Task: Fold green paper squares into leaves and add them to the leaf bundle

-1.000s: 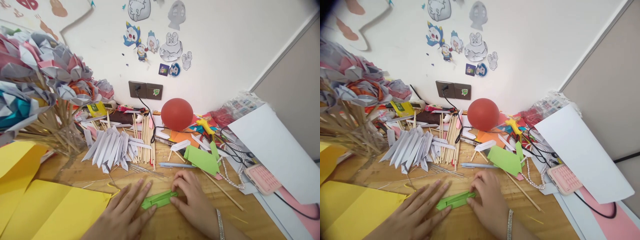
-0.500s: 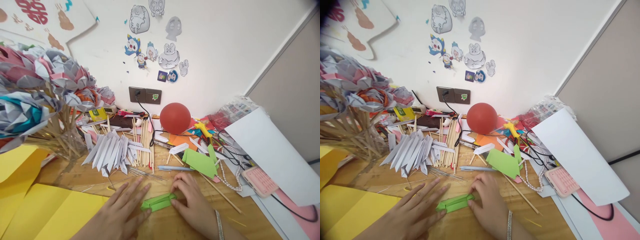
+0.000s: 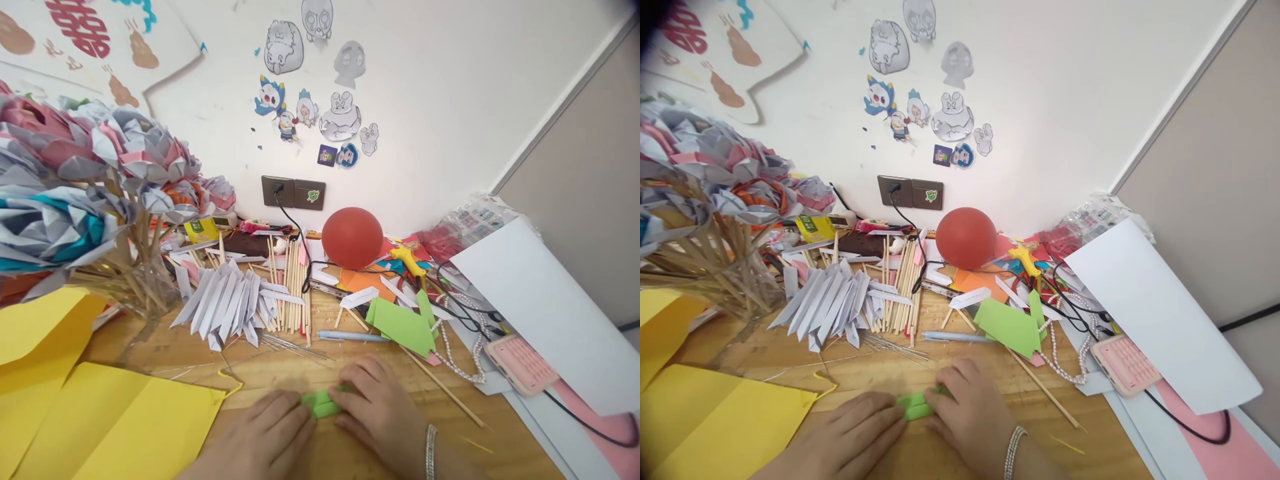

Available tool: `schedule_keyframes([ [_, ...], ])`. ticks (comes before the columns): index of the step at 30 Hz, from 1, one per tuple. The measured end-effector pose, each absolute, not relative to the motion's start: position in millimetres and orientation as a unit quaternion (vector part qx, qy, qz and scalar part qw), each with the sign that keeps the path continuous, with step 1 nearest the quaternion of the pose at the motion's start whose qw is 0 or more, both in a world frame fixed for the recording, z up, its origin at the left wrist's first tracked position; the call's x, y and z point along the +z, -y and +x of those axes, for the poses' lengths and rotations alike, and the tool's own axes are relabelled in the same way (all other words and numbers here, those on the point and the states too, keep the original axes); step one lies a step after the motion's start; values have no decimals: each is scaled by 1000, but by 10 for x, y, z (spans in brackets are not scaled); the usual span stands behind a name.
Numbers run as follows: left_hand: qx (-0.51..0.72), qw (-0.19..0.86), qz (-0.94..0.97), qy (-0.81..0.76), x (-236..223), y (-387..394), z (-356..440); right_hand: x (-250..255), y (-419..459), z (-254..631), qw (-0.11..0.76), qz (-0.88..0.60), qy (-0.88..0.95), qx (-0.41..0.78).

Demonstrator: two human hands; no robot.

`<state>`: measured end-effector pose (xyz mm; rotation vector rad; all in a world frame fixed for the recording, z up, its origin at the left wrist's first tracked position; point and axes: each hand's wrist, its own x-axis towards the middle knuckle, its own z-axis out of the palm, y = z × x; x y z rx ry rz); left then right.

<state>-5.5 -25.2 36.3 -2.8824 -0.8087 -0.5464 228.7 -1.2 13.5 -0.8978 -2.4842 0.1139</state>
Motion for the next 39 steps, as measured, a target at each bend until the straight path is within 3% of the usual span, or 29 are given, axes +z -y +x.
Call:
schedule_keyframes([
  [3, -227, 41, -930, 286, 278, 212, 35, 112, 3, 2251, 244, -297, 923, -19],
  [13, -281, 69, -911, 294, 275, 204, 192, 124, 38, 2203, 241, -335, 911, -9],
  [24, -224, -35, -859, 459, 171, 119, 148, 152, -64, 2264, 233, -497, 829, 112],
  [28, -202, 6, -863, 464, 117, 126, 130, 109, -68, 2244, 216, -493, 839, 80],
  [33, -215, 74, -875, 427, 54, 153, 127, 98, -2, 2219, 233, -381, 894, 41],
  [39, -201, 204, -905, 315, 123, 230, 169, 230, 66, 2272, 200, -349, 910, 102],
])
